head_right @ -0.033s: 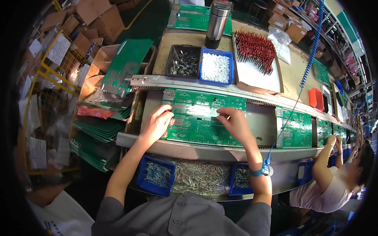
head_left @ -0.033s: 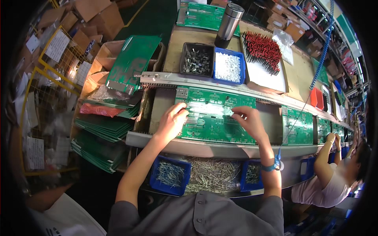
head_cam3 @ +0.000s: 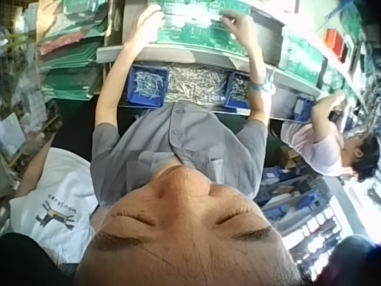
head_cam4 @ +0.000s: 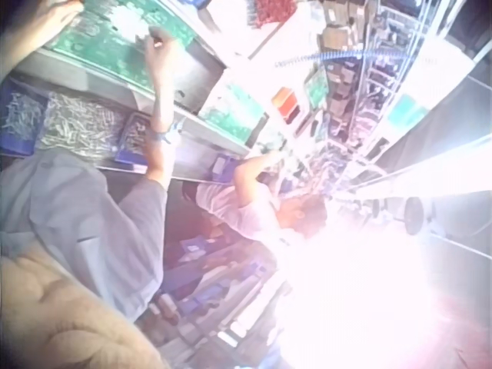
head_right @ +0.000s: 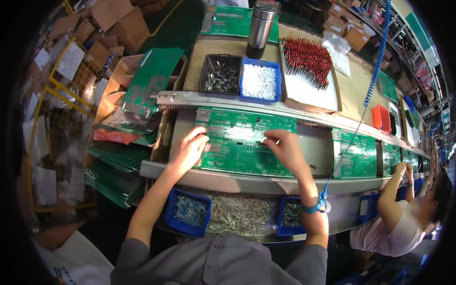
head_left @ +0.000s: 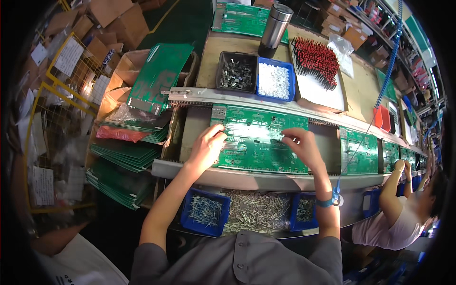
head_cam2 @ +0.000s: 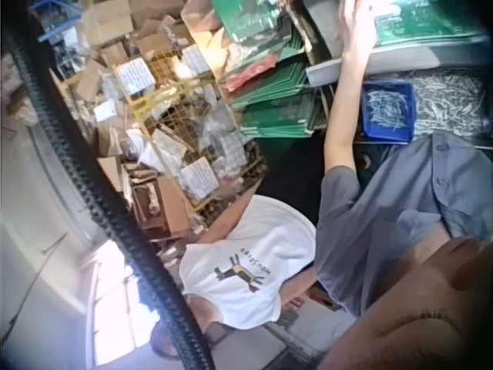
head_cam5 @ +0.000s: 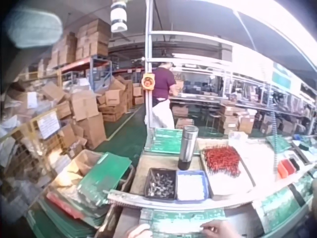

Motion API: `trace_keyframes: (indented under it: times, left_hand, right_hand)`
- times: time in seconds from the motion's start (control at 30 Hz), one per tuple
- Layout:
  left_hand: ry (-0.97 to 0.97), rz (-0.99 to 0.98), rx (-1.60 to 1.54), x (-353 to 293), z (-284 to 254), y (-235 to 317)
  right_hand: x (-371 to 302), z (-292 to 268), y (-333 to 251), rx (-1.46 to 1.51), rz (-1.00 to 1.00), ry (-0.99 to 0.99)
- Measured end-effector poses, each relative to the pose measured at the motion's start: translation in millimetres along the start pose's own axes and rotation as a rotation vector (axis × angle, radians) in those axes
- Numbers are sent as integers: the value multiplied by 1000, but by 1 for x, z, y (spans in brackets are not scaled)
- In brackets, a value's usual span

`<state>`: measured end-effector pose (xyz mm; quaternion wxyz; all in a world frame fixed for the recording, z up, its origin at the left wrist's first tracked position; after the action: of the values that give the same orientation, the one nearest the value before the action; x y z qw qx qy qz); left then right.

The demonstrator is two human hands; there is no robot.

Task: The person assembles circuit boards along a conveyor line by picking electronic components from storage bins and inserting them into the boards by hand.

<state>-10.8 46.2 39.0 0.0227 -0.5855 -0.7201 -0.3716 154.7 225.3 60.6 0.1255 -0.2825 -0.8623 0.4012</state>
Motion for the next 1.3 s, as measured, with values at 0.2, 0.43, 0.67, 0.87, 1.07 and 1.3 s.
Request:
trace_keyframes:
  times: [0.2, 0.43, 0.67, 0.87, 1.07, 1.3]
  left_hand:
    - [42, -16, -73, 0, 3, -8]
    - [16, 8, -21, 5, 4, -4]
    - [-17, -4, -10, 2, 5, -7]
    - [-23, -16, -45, 6, 1, -3]
    - [-35, -6, -21, 5, -1, -1]
    - [-44, 33, -29, 9, 0, 3]
  right_hand:
    - [-2, -34, 17, -3, 31, 98]
    - [5, -56, 31, 49, 38, 172]
    - [35, -86, 41, 79, -75, 327]
    - [82, -114, 65, -126, -106, 537]
    - [149, -102, 79, -514, -132, 591]
    - [169, -95, 98, -486, -207, 628]
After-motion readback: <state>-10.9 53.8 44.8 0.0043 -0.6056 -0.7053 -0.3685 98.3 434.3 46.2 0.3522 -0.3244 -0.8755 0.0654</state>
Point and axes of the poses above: each hand's wrist, its own x-axis towards the middle knuckle, its own z-axis out of the palm, y = z × x, the point moved 9 cm from there along x, towards the middle knuckle, and after that the axes turned 2 degrees about z, right-handed, at the moved point
